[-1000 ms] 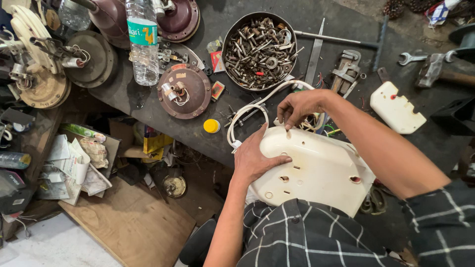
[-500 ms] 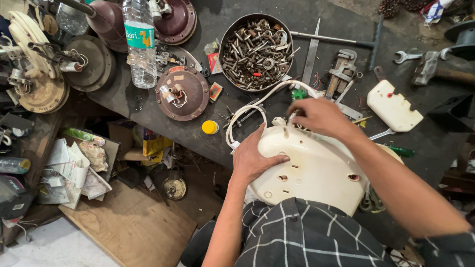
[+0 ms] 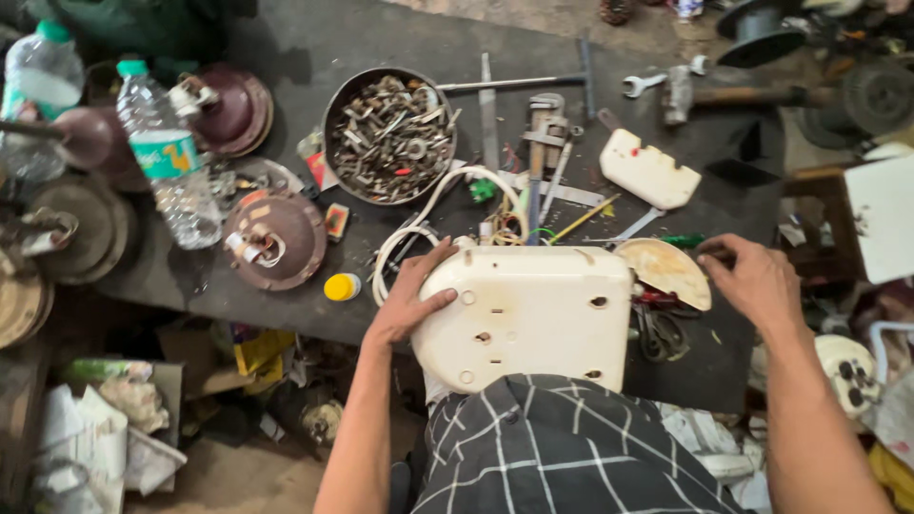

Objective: The person rummages through a bowl of small metal parts, then uses a screwdriver to open a white plastic appliance housing. They remove the cover, inspect the internal wiring and components, and use a screwdriver to adjust a small black component inside.

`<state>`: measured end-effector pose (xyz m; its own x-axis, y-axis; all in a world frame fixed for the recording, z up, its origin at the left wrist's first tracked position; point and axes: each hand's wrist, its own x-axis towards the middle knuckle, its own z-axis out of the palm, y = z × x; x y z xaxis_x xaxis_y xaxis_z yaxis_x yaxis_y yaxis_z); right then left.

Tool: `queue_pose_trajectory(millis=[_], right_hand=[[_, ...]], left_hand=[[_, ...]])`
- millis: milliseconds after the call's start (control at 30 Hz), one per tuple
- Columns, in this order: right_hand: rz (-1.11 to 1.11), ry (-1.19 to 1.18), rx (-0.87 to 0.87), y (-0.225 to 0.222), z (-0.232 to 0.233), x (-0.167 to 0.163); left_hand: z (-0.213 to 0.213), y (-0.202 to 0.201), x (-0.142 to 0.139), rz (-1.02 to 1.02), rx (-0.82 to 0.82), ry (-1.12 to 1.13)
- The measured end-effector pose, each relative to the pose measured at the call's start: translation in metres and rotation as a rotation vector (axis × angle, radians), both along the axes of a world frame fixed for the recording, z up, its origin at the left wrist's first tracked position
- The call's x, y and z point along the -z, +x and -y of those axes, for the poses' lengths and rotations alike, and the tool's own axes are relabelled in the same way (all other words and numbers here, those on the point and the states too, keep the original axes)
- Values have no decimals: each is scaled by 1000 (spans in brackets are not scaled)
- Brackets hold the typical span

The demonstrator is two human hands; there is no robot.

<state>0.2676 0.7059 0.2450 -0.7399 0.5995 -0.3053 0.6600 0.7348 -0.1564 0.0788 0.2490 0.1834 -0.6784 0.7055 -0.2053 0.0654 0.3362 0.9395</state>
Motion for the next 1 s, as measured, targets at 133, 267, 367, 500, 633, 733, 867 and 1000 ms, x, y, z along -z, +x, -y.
queue_pose_trajectory(millis=[133,267,367,500,633,733,867,1000], right_hand=[[-42,-11,21,47,-23,30],[-107,-20,78,66,-40,70],[-160,8,46,61,-54,97],[-188,-13,-25,43,-68,111],[-127,-254,-129,33,-61,99],[-50,-236,-314,43,-32,88],[-133,-63,-512,64,2,84],[-42,29,-502,71,14,88]], left_hand=[[-19,-12,-10,68,58,-38],[-30,-3,-21,295,-18,82],[-34,3,-24,397,-55,157],[-39,6,-24,470,-97,174],[-45,5,-25,505,-116,198],[-48,4,-26,521,-141,184],[-53,3,-25,511,-148,169],[-57,3,-26,542,-159,169]])
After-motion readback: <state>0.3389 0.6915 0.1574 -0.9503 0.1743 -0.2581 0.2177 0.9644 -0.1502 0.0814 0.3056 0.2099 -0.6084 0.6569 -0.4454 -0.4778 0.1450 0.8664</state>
